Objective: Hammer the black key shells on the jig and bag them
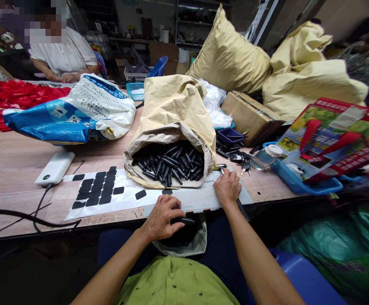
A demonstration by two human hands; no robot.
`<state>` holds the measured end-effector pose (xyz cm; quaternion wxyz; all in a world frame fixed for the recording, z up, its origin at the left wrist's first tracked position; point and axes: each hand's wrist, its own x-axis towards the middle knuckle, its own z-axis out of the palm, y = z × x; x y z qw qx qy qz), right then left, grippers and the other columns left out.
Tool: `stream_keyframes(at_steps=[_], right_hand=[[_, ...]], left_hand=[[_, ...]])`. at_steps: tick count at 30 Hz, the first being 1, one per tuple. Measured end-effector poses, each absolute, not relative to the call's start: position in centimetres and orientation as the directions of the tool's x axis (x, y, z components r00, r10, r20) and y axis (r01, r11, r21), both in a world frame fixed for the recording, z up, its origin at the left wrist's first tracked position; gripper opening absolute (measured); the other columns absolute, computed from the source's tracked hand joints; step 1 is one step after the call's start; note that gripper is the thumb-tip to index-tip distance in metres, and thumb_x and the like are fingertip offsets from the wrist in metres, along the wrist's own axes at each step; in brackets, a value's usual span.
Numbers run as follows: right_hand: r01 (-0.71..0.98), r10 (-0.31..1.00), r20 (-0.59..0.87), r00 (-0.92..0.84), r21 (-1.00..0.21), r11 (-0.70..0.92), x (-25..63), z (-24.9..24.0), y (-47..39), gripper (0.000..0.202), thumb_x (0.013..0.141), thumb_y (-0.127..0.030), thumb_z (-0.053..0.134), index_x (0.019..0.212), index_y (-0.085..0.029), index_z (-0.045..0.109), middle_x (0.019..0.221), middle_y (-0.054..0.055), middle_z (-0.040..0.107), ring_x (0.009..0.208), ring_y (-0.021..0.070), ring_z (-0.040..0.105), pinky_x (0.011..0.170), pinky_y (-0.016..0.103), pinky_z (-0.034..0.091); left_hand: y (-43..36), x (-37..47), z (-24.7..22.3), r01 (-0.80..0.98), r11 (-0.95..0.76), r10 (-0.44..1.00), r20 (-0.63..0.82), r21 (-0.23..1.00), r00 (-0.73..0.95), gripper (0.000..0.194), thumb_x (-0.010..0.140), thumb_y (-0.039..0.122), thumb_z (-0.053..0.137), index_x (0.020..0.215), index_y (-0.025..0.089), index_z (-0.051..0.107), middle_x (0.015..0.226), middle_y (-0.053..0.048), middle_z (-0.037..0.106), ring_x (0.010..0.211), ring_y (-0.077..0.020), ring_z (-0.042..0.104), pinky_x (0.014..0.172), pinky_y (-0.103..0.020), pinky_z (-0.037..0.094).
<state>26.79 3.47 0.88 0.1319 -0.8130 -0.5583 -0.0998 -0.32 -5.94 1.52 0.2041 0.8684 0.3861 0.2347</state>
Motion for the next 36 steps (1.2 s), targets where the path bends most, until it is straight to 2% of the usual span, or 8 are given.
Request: stream_keyframes(at_steps=[7,10,12,17,22,28,32,36], right_hand=[[0.938,0.881,0.321,0.347,-0.109,-0.329,27.0,0.7,3.5,0.033,0.102,-0.022,0.039,0.128,-0.014,0.058,0.112,0.017,0.057,0.102,0.0291,0.055,0.077,0.037,0.041],[0.937,0.881,0.319,0.349,-0.112,-0.331,27.0,0.7,3.5,0.033,0.101,-0.021,0.04,0.128,-0.014,0.058,0.113,0.017,0.057,0.103,0.0292,0.054,0.077,0.037,0.041],[0.936,0.879,0.323,0.351,-0.112,-0.333,27.0,0.6,3.6,0.033,0.101,-0.021,0.041,0.128,-0.014,0.057,0.112,0.017,0.057,0.102,0.029,0.054,0.077,0.036,0.04],[0.94,0.88,0.329,0.342,-0.102,-0.327,27.1,0.5,3.7,0.032,0.101,-0.021,0.042,0.128,-0.015,0.058,0.111,0.016,0.057,0.101,0.0284,0.055,0.077,0.036,0.04],[0.939,0.882,0.323,0.342,-0.092,-0.33,27.1,0.7,3.6,0.032,0.101,-0.021,0.041,0.127,-0.014,0.057,0.112,0.016,0.057,0.102,0.0283,0.055,0.077,0.036,0.04],[0.94,0.88,0.332,0.34,-0.085,-0.331,27.1,0.6,3.6,0.031,0.101,-0.021,0.041,0.126,-0.015,0.058,0.111,0.015,0.058,0.101,0.0283,0.056,0.076,0.036,0.04],[0.94,0.878,0.338,0.339,-0.088,-0.33,27.1,0.5,3.7,0.031,0.101,-0.022,0.041,0.127,-0.015,0.057,0.111,0.015,0.058,0.101,0.0283,0.056,0.076,0.036,0.04],[0.94,0.881,0.33,0.339,-0.091,-0.328,27.2,0.5,3.7,0.031,0.101,-0.021,0.04,0.126,-0.015,0.058,0.111,0.015,0.058,0.101,0.0284,0.056,0.076,0.036,0.04]], left_hand=[[-7.5,0.5,1.9,0.584,-0.608,0.789,0.329,0.538,0.519,0.03,0.076,0.035,0.082,0.103,0.026,0.073,0.113,-0.007,0.066,0.109,-0.0275,0.055,0.1,-0.046,0.039],[-5.4,-0.3,2.7,0.663,-0.49,0.861,0.432,0.566,0.269,0.014,0.091,0.031,0.065,0.1,0.022,0.071,0.1,-0.007,0.069,0.099,-0.0238,0.059,0.095,-0.041,0.044],[-3.1,-1.6,3.4,0.737,-0.329,0.897,0.439,0.59,0.05,0.018,0.096,0.029,0.055,0.1,0.021,0.071,0.096,-0.007,0.07,0.095,-0.0228,0.061,0.09,-0.038,0.046],[2.2,-5.3,4.4,0.861,0.146,0.966,0.119,0.487,-0.231,0.026,0.094,0.038,0.052,0.104,0.024,0.072,0.089,-0.006,0.071,0.088,-0.0253,0.064,0.074,-0.034,0.045],[3.4,-5.5,4.1,0.886,0.326,0.945,-0.132,0.329,-0.298,0.033,0.094,0.05,0.046,0.098,0.029,0.071,0.092,-0.006,0.073,0.09,-0.0304,0.067,0.067,-0.033,0.041],[2.5,-5.6,3.7,0.88,0.269,0.963,-0.094,0.393,-0.253,0.023,0.088,0.044,0.056,0.102,0.028,0.066,0.081,-0.003,0.068,0.084,-0.0268,0.065,0.063,-0.03,0.037],[0.8,-6.1,3.4,0.786,0.188,0.96,0.061,0.59,-0.275,0.027,0.085,0.032,0.059,0.111,0.026,0.057,0.07,0.003,0.058,0.071,-0.0194,0.06,0.064,-0.028,0.039],[-1.7,-4.8,3.6,0.603,0.03,0.949,0.167,0.797,-0.268,0.041,0.082,0.035,0.068,0.116,0.025,0.048,0.078,0.005,0.059,0.065,-0.0145,0.056,0.064,-0.026,0.044]])
